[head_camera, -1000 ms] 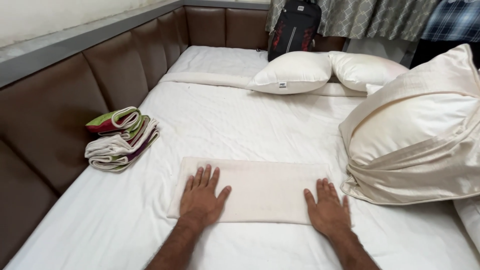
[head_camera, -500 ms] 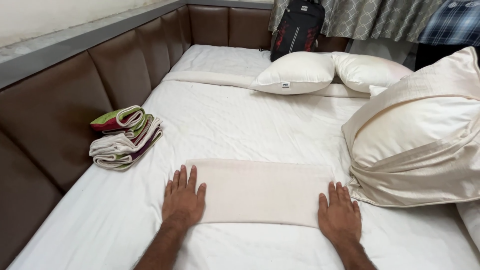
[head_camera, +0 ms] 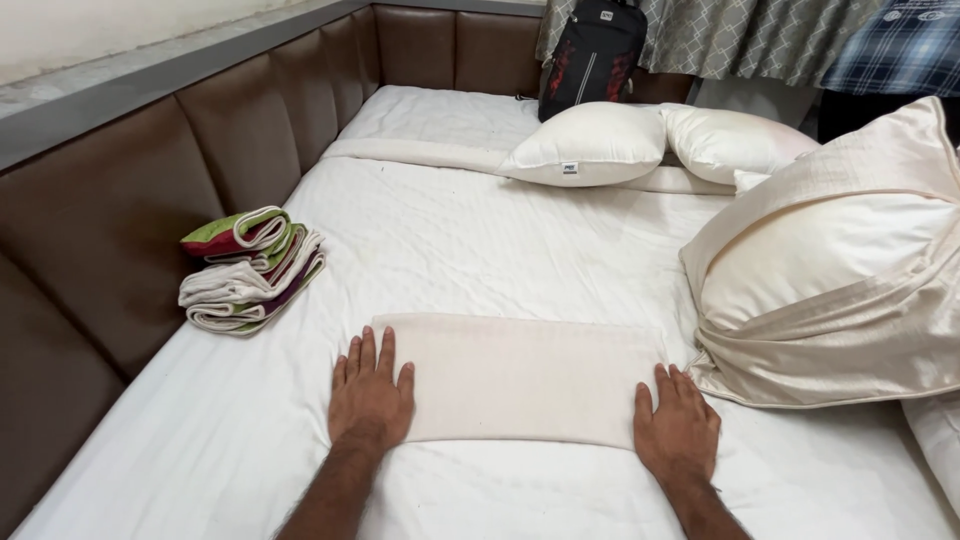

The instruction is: The person removes a pillow from a pillowcase, then folds the empty pillowcase into a neat rectangle. They then fold a white towel and place it on a stack of other folded towels on the bed.

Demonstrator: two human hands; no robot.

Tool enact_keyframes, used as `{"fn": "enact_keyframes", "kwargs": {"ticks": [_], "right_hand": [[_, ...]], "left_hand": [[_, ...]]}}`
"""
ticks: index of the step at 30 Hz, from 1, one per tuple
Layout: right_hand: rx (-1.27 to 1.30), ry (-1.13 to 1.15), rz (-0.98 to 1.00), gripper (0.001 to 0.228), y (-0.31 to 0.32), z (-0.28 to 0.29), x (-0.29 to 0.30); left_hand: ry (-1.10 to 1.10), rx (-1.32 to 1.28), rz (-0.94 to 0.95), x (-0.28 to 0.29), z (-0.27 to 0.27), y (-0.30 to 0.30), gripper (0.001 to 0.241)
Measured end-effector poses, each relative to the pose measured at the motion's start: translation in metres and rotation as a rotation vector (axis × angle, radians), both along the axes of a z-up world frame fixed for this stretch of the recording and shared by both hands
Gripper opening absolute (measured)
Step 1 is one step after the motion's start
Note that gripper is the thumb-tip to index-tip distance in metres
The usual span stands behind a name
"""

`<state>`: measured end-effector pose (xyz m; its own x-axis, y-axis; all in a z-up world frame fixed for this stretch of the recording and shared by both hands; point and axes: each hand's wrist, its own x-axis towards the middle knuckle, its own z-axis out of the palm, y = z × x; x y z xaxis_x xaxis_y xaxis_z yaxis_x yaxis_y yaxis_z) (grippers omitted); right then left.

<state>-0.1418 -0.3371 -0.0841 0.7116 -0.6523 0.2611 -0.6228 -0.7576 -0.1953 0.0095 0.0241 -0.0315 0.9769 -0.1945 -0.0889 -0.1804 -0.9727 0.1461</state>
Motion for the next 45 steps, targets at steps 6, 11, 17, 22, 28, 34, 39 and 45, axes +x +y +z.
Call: {"fn": "enact_keyframes", "kwargs": {"ticks": [6, 11, 17, 22, 28, 34, 39, 45], "right_hand": [[-0.007, -0.011, -0.009, 0.06, 0.002, 0.001, 0.0], [0.039, -0.021, -0.111, 0.062, 0.013, 0.018, -0.004], [0.25, -0.081, -0.208, 0.061, -0.017, 0.025, 0.001], [0.459, -0.046, -0.169, 0.063, -0.057, 0.034, 0.011], [0.883, -0.108, -0.096, 0.056, -0.072, 0.061, 0.013], [1.107, -0.137, -0.113, 0.051, -0.066, 0.085, 0.007], [1.209, -0.164, -0.119, 0.05, -0.07, 0.082, 0.011], [1.58, -0.51, 0.011, 0.055, -0.086, 0.021, 0.001]], "left_hand": [[-0.013, -0.006, -0.009, -0.001, 0.0, 0.0, 0.069], [-0.034, -0.005, -0.009, -0.002, 0.001, 0.0, 0.068], [-0.098, 0.052, 0.004, -0.001, 0.0, -0.009, 0.066], [-0.133, 0.139, -0.092, -0.015, 0.007, -0.066, 0.067], [-0.045, -0.198, -0.532, -0.077, -0.033, -0.202, 0.067], [-0.494, -0.403, -0.533, -0.123, 0.01, -0.246, 0.079], [0.232, -0.026, -0.739, -0.143, 0.062, -0.241, 0.107], [0.076, -0.113, -0.577, -0.142, 0.001, -0.279, 0.104]]}}
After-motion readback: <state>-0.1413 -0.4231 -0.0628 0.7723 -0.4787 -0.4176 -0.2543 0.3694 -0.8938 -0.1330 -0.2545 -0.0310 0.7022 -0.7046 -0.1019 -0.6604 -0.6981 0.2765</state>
